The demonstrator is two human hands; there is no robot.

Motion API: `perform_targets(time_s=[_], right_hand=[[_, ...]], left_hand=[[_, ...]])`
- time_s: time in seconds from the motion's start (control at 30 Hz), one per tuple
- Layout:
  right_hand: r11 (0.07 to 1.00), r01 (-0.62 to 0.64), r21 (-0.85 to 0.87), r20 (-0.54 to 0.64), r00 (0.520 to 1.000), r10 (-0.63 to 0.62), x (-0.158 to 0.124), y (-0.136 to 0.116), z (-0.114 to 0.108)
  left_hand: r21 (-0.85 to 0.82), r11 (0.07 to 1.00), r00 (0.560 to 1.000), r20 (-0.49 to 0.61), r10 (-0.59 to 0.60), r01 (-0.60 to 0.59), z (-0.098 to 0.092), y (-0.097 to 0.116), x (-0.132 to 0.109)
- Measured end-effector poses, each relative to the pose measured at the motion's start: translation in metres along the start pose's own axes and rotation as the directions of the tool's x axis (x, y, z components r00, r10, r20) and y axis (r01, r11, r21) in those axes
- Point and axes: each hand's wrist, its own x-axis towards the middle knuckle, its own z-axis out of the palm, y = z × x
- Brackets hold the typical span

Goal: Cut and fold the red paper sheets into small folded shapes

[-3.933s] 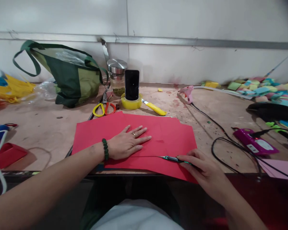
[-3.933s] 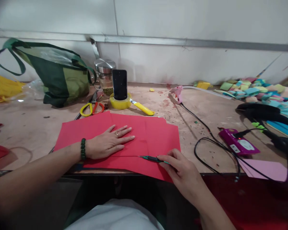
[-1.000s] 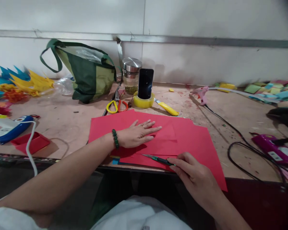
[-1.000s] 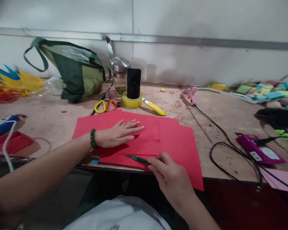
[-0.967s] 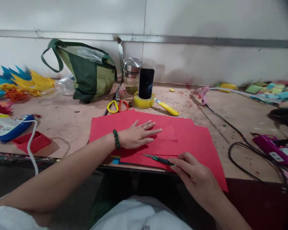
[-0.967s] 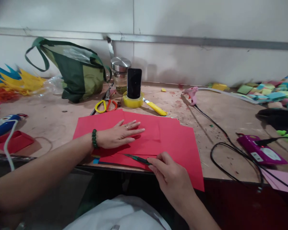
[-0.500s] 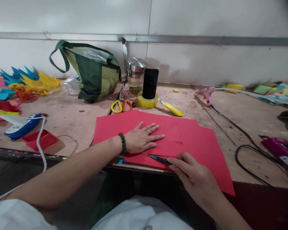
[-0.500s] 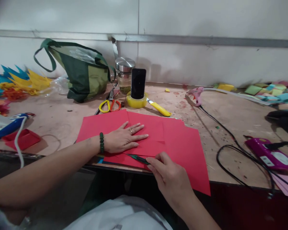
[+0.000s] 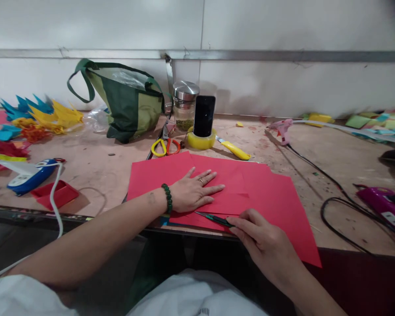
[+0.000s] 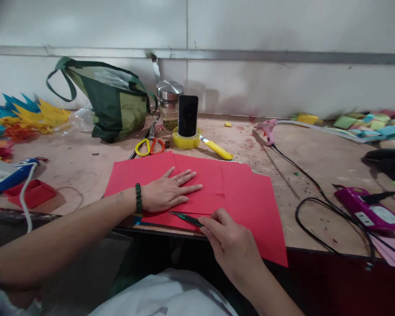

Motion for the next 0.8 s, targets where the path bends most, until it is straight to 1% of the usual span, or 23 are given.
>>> perform_targets(time_s=[0.2,0.3,0.43,0.5,0.6,0.67,0.7,0.73,0.77,0.8], right_hand=[[1.000,0.013,0.002,0.006,1.000,-0.013,0.000,-0.001,-0.002],[1.000,0.003,0.008,0.015,1.000,-0.003,0.001,-0.002,0.001],[1.000,0.027,0.014,0.023,0.999,-0.028,0.003,-0.006,0.005],[0.999,0.053,0.013,0.019,0.998,-0.053,0.000,-0.009,0.001],[0.995,0.095,0.000,0.005,0.995,-0.095,-0.009,-0.006,-0.020],[0.996,0.073,-0.057,-0.070,0.995,-0.077,-0.016,0.006,-0.039],[0.992,0.022,-0.120,-0.139,0.990,-0.038,-0.019,0.017,-0.049],[0.977,-0.061,-0.204,-0.239,0.971,0.011,-0.021,0.029,-0.058],[0.940,-0.170,-0.296,-0.335,0.940,0.064,-0.023,0.044,-0.066],[0.880,-0.279,-0.385,-0.411,0.905,0.108,-0.024,0.060,-0.071]], left_hand=[[-0.008,1.000,1.000,0.022,0.007,-0.007,-0.001,-0.001,0.000],[-0.012,1.000,0.999,0.033,0.011,-0.010,-0.001,-0.002,0.001],[-0.020,1.000,0.999,0.034,0.014,-0.013,0.000,-0.003,0.001],[-0.029,1.000,1.000,0.007,0.000,0.001,0.000,-0.003,0.001],[-0.035,0.997,0.992,-0.100,-0.075,0.072,-0.002,-0.002,-0.003],[-0.038,0.991,0.975,-0.178,-0.132,0.127,-0.005,0.001,-0.006],[-0.046,0.987,0.966,-0.203,-0.161,0.155,-0.007,0.003,-0.007],[-0.058,0.982,0.958,-0.218,-0.189,0.180,-0.008,0.004,-0.008],[-0.076,0.976,0.951,-0.221,-0.215,0.203,-0.009,0.006,-0.009],[-0.101,0.969,0.946,-0.216,-0.242,0.225,-0.010,0.008,-0.010]])
